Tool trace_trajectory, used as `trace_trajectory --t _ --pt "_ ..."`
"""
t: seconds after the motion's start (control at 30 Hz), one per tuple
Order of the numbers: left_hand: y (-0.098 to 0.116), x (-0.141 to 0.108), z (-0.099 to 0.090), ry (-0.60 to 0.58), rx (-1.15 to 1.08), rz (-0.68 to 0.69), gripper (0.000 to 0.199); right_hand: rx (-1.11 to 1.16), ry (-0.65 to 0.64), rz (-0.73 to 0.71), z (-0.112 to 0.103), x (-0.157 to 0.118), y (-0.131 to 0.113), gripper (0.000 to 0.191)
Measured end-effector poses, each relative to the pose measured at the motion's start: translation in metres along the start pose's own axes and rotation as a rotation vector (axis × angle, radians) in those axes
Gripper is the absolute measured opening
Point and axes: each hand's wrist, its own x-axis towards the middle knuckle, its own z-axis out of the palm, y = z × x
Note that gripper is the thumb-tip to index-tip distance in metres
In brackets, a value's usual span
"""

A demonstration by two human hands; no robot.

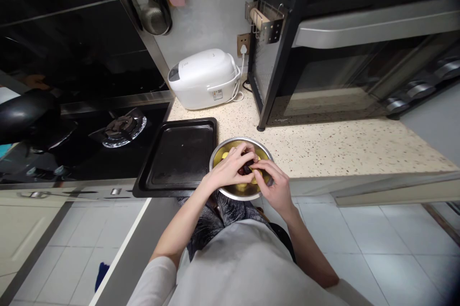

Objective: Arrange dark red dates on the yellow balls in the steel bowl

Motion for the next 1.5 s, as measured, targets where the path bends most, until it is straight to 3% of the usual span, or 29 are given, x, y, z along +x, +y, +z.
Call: trace_trajectory --t 0.2,0.5,0.73,0.97,1.07,1.17,1.23,1.33,1.43,1.5 --pt "-0.002 0.002 -0.001 0.023 -0.051 0.026 0.014 0.019 -0.047 -0.004 -0.001 0.006 -0.001 0.017" --pt "-0.003 0.003 0.001 0.277 -0.254 0.034 0.013 0.124 -0.082 0.034 -0.001 0.012 -0.009 0.022" --pt "-0.002 0.012 0.001 0.411 -0.467 -0.055 0.019 0.403 -0.110 0.246 0.011 0.014 -0.013 0.041" --pt "-0.008 0.018 0.006 0.673 -0.805 -0.233 0.038 0.496 -0.146 0.289 0.026 0.031 -0.021 0.047" --pt "-0.010 0.016 0.002 0.769 -1.070 -0.374 0.044 0.437 -0.155 0.238 0.020 0.038 -0.019 0.038" --pt "-0.016 0.004 -0.015 0.828 -1.184 -0.432 0.044 0.182 -0.103 0.131 0.009 0.043 -0.015 0.020" --pt "-0.023 -0.010 -0.029 0.912 -1.075 -0.428 0.043 0.028 -0.140 0.074 0.004 0.045 -0.012 0.016" --pt "-0.038 -0.042 -0.047 0.997 -0.611 -0.481 0.038 -0.099 -0.308 0.027 0.006 0.046 -0.009 0.018" --pt "-0.053 -0.079 -0.053 0.841 -0.029 -0.573 0.033 -0.249 -0.428 -0.023 0.017 0.047 -0.008 0.023" --pt "-0.061 -0.101 -0.051 0.731 0.190 -0.647 0.031 -0.385 -0.444 -0.051 0.025 0.048 -0.008 0.024"
